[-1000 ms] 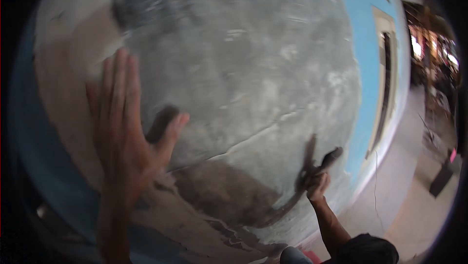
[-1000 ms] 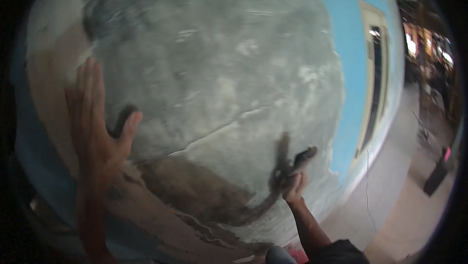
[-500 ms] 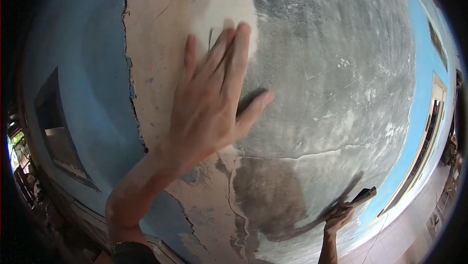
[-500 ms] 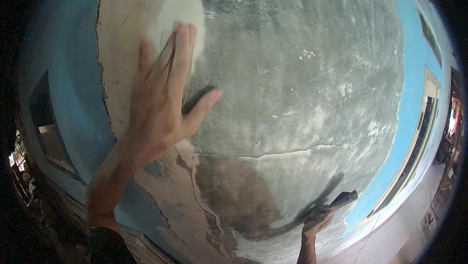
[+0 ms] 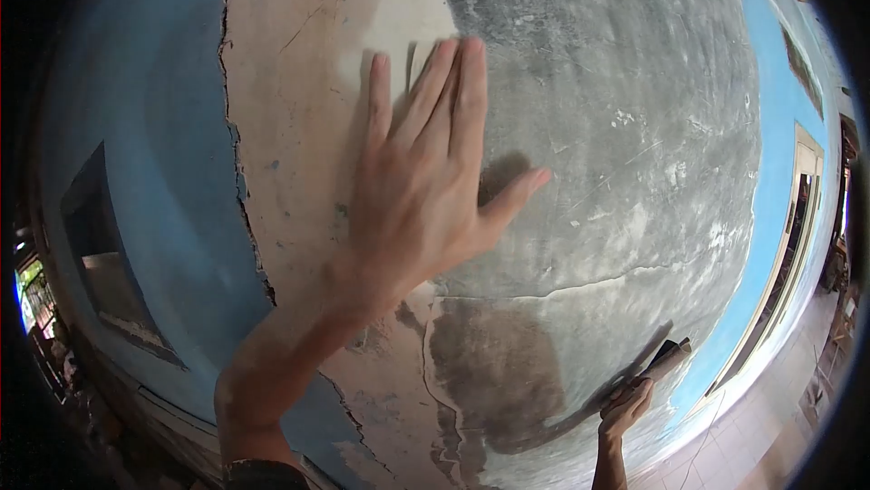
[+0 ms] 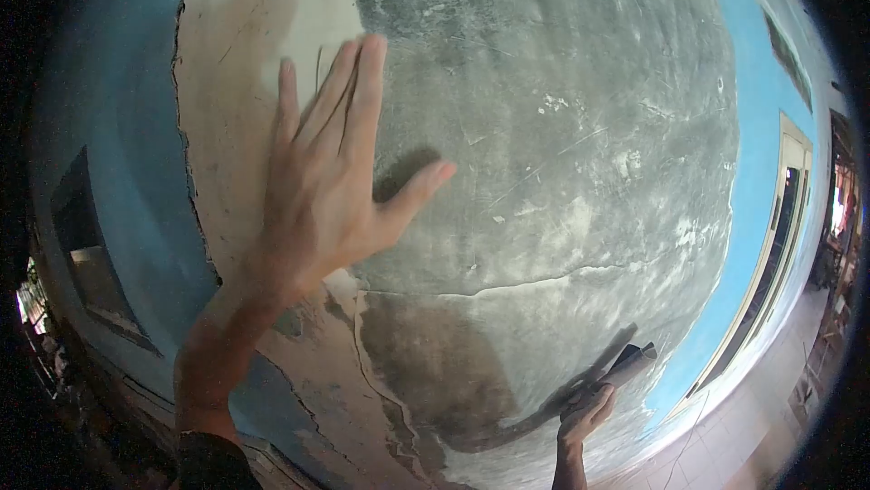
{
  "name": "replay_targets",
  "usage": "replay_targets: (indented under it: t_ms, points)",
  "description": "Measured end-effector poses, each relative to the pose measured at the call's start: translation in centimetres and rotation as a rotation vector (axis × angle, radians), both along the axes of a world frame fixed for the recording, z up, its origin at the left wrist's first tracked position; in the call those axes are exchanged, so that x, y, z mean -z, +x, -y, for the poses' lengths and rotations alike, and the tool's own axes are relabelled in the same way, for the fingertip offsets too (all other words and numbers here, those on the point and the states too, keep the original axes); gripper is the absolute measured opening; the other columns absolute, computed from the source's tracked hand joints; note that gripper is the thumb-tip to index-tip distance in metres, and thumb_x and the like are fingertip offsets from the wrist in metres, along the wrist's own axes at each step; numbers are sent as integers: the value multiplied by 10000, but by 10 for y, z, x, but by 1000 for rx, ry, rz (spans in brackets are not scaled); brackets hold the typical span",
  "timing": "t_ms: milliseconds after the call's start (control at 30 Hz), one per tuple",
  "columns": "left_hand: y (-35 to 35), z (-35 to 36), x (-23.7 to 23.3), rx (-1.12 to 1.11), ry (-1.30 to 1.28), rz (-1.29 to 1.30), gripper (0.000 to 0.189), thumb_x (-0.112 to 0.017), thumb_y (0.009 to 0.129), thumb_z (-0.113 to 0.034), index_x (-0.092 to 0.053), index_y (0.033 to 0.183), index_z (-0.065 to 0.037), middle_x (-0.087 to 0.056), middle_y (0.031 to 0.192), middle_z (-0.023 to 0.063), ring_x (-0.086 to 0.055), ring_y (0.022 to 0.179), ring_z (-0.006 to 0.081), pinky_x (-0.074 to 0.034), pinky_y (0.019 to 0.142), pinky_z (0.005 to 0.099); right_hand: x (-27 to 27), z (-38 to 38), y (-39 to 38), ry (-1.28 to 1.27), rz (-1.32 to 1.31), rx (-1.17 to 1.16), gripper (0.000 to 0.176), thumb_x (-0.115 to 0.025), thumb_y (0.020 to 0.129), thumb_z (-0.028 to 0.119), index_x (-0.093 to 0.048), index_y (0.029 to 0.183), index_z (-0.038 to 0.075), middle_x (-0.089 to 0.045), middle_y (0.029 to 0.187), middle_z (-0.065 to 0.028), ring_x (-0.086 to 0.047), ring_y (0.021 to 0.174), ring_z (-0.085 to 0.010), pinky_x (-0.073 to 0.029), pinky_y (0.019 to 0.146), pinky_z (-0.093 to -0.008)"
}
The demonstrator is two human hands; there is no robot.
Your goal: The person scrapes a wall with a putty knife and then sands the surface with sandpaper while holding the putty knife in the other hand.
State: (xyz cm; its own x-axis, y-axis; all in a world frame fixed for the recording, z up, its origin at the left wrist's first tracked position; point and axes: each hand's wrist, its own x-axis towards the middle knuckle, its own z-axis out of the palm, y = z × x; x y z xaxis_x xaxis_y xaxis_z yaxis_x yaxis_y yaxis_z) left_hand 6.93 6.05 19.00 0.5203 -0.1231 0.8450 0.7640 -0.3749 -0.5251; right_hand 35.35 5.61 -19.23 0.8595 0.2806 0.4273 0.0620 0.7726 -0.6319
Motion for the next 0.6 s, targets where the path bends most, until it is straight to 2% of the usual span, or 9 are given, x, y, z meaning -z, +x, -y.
replay_targets:
  t_ms: [100,200,233,300,433,533,600]
  points:
    - [4,0,8,42,-6,13,978,-617,848,-553,-223,1445,115,-393,1425,303,-350,1367,408,-131,1104,667,-4,3,-1,-31,-116,0,405,-349,1020,469,-458,895,100,-405,523,10,-323,357,-67,-241,310,-219]
    - [-4,0,35,0,-37,-13,976,-616,845,-565,-250,1431,125,-423,1398,311,-375,1350,412,-156,1108,648,-1,3,1,10,-34,-7,425,-320,1022,482,-460,908,97,-406,523,9,-324,354,-70,-242,310,-215]
    - [-7,0,40,-28,-49,-32,975,-615,845,-569,-259,1425,130,-434,1387,316,-386,1343,415,-168,1110,639,5,3,4,15,-7,-29,418,-314,1025,472,-455,923,92,-417,570,1,-359,389,-72,-263,322,-212]
    - [-3,-1,19,-30,37,-23,976,-620,839,-572,-272,1420,130,-450,1370,321,-405,1327,422,-172,1102,649,15,1,11,33,51,-72,404,-302,1032,453,-446,953,84,-439,664,-17,-430,458,-75,-305,347,-205]
    - [9,-15,-21,85,133,32,963,-622,836,-573,-283,1429,106,-465,1370,301,-427,1311,425,-155,1080,689,8,3,7,17,46,-60,403,-304,1030,456,-420,916,87,-418,647,-15,-422,448,-82,-338,365,-222]
    - [7,-9,5,116,68,20,942,-620,844,-561,-296,1423,107,-468,1367,300,-434,1309,416,-154,1084,683,3,8,5,25,76,-56,402,-297,1031,449,-413,901,87,-413,629,-17,-416,441,-89,-353,383,-226]
    - [-4,-1,29,16,14,-17,946,-622,845,-556,-293,1415,123,-468,1359,312,-439,1303,419,-174,1095,657,14,-2,12,57,94,-7,405,-288,1033,445,-416,905,83,-414,610,-17,-410,434,-94,-352,391,-224]
